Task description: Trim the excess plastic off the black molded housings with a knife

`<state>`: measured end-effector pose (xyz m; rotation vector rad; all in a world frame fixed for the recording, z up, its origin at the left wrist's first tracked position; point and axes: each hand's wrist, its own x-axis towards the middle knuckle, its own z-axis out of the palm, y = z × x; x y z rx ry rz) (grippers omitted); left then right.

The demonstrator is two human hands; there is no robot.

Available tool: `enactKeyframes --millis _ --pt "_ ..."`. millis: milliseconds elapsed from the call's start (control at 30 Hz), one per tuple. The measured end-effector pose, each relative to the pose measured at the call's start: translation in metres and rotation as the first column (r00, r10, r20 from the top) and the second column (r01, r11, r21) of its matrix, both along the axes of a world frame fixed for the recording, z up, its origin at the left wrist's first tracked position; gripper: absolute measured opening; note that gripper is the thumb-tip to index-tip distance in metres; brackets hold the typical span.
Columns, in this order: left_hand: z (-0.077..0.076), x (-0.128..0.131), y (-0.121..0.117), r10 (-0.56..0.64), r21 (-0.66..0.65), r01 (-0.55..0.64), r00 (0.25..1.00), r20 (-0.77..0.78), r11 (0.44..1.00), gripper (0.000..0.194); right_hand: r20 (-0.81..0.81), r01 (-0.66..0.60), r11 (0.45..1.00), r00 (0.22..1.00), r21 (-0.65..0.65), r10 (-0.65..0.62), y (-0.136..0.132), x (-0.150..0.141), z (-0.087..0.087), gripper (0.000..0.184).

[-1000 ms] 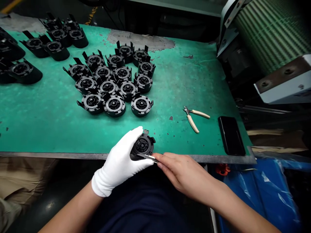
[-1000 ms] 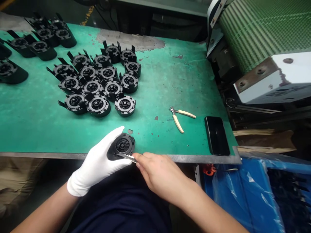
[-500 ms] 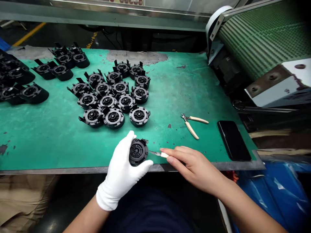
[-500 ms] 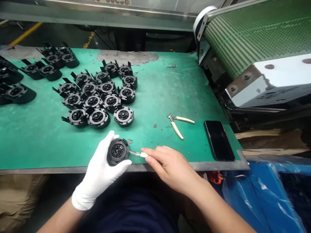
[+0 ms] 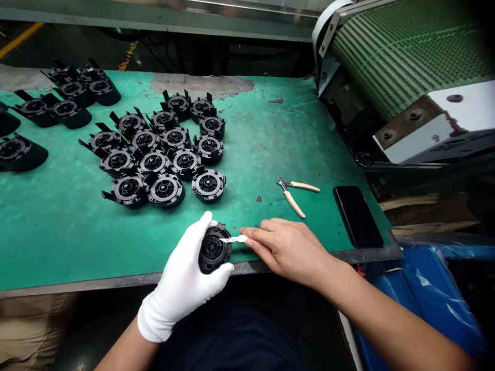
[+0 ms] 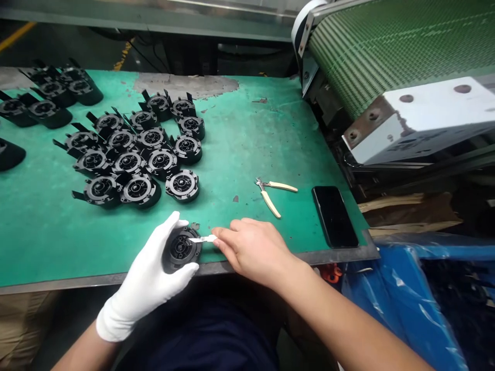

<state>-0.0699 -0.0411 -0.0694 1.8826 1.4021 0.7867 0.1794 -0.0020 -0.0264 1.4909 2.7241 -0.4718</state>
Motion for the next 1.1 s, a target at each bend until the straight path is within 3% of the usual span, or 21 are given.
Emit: enactKeyframes --millis 267,467,833,1100 --pt "-0.003 0.005 -0.002 0.022 0.046 -0.02 0.999 -0.025 0.999 0.09 -0.047 0.065 0.998 0.997 0.012 -0.065 -0.013 -0.001 -0.009 0.036" --pt "-0.01 0.02 -0.009 0.153 0.077 -0.151 0.988 -0.025 0.986 0.086 -0.048 0.132 0.991 0.99 0.015 -0.131 -0.022 -0.008 -0.011 0.038" --pt "-0.011 0.019 -0.009 0.145 0.108 -0.143 0.989 -0.014 0.984 0.087 -0.053 0.113 0.993 0.992 0.04 -0.111 -0.029 -0.013 -0.014 0.037" --pt "-0.012 0.025 -0.013 0.181 0.138 -0.175 0.983 -0.036 0.975 0.084 0.002 0.177 0.977 0.984 0.121 -0.179 -0.031 -0.019 -0.015 0.036"
